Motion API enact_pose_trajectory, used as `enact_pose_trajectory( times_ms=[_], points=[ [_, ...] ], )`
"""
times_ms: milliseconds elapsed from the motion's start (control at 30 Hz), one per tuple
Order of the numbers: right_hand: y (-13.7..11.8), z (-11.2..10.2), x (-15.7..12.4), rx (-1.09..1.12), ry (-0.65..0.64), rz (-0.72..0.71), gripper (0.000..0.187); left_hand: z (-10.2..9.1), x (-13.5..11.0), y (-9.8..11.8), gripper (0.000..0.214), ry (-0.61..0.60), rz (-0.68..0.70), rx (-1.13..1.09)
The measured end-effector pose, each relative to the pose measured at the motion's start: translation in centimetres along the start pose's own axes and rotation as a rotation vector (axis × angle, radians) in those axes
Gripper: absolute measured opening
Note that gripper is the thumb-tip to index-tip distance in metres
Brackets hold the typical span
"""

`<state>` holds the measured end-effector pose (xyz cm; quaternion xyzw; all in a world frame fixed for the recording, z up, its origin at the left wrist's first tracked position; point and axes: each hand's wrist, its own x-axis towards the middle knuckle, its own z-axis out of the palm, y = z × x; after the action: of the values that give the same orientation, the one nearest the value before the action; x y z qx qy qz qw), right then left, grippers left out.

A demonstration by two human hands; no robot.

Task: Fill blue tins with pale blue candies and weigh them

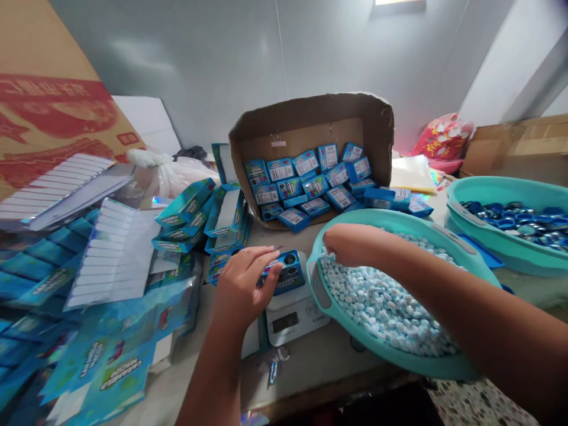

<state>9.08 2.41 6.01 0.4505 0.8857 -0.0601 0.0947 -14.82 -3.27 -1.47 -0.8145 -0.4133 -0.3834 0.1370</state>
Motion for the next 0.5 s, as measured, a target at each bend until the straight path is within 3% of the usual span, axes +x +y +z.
enact_pose_trajectory(
  times_ms=[100, 167, 333, 500],
  points=[
    [0.0, -0.2, 0.3, -0.029, 0.026, -0.031, 0.012, -0.2, 0.1, -0.1, 0.018, 0.013, -0.006, 0.018],
    [-0.1, -0.1, 0.7, -0.005, 0.126, -0.074, 0.011, -0.4, 0.0, -0.3, 0.017, 0.028, -0.022, 0.024],
    [-0.9, 0.7, 1.5, 0.287, 0.452, -0.235, 0.008, -0.8, -0.1, -0.4, 0.015, 0.037, -0.061, 0.038],
    [-2.5, 1.4, 1.7, 0.517, 0.54, -0.293, 0.012, -1.1, 0.0, -0.2, 0.015, 0.006, -0.067, 0.031]
  ],
)
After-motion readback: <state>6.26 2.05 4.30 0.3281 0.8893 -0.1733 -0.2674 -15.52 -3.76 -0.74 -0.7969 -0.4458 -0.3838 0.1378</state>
